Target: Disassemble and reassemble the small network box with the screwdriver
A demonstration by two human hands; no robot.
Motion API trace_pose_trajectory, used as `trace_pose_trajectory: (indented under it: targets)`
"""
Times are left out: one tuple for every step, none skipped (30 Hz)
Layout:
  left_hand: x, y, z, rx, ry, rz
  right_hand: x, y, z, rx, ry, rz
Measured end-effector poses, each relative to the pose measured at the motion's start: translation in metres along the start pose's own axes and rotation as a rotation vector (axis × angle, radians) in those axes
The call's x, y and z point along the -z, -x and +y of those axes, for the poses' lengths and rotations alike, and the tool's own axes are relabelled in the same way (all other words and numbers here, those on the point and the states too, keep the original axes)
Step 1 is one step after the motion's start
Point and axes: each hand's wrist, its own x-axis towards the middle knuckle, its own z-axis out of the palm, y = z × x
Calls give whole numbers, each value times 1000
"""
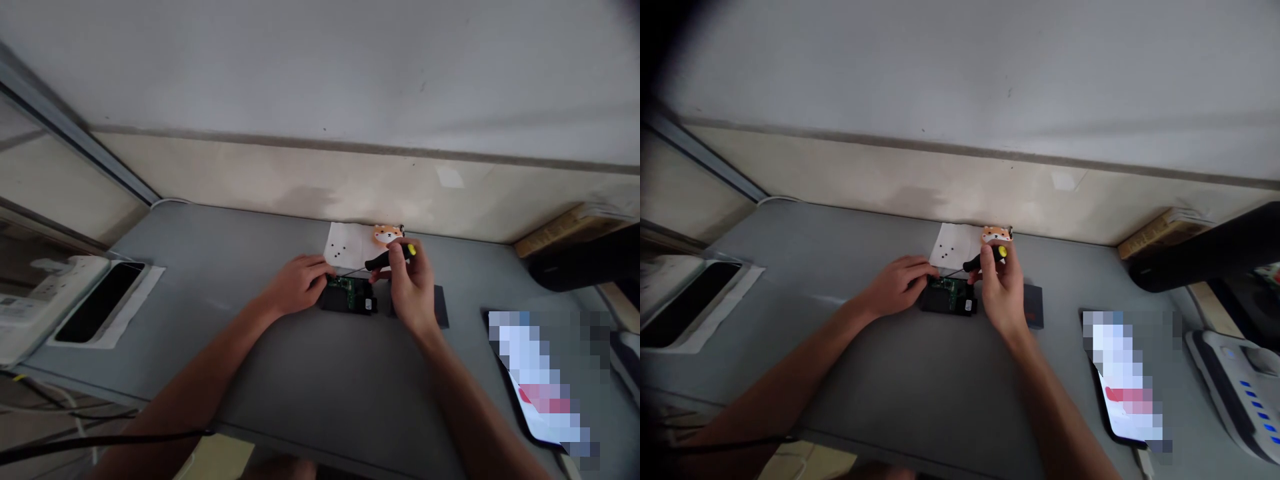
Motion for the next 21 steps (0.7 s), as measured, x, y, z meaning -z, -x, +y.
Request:
trace_pose_trajectory:
  targets:
    - [-1, 0, 0, 2, -2, 0, 0, 0, 0, 2, 1, -3]
    - [-1, 0, 0, 2, -2, 1, -1, 1, 0, 5, 0, -5]
    - [-1, 0, -1, 0, -2, 2, -1, 1, 0, 10, 0, -6]
    - [-2, 0, -1, -5, -1, 4, -2, 1, 0, 13, 0, -5]
    - [-2, 0, 0, -10, -1, 6, -2, 2, 0, 17, 2, -4]
    - [-2, 0, 0, -16, -1, 8, -2, 2, 0, 23, 6, -4]
    - [-1, 0, 0, -19, -1, 9, -2, 3, 0, 31, 9, -3]
    - [-1, 0, 0, -20, -2, 7, -3, 3, 0, 39, 14, -5]
    - [-1, 0, 1, -18, -3, 6, -3, 4, -1, 48, 19, -9]
    - [-1, 0, 1, -17, -4, 6, -4, 5, -1, 59, 24, -12]
    - [-1, 0, 1, -16, -4, 3, -4, 5, -2, 71, 28, -14]
    - [-1, 0, 1, -16, -4, -1, -5, 6, -2, 82, 32, -18]
    - [-1, 0, 1, -14, -6, -5, -6, 7, -3, 93, 39, -24]
    - [-2, 0, 1, -13, -10, -8, -7, 7, -3, 107, 51, -33]
    - [-2, 0, 1, -11, -13, -12, -8, 8, -4, 123, 70, -47]
    - [-3, 0, 0, -8, -17, -14, -8, 8, -5, 142, 98, -65]
    - [-3, 0, 0, -4, -18, -14, -9, 9, -6, 164, 131, -85]
    - [-3, 0, 0, 0, -16, -12, -10, 9, -7, 187, 167, -103]
    - [-4, 0, 0, 4, -9, -11, -10, 8, -8, 208, 200, -122]
    - [-4, 0, 0, 9, -1, -13, -11, 8, -10, 223, 228, -144]
    - [-4, 1, 0, 15, 9, -13, -12, 6, -12, 232, 247, -165]
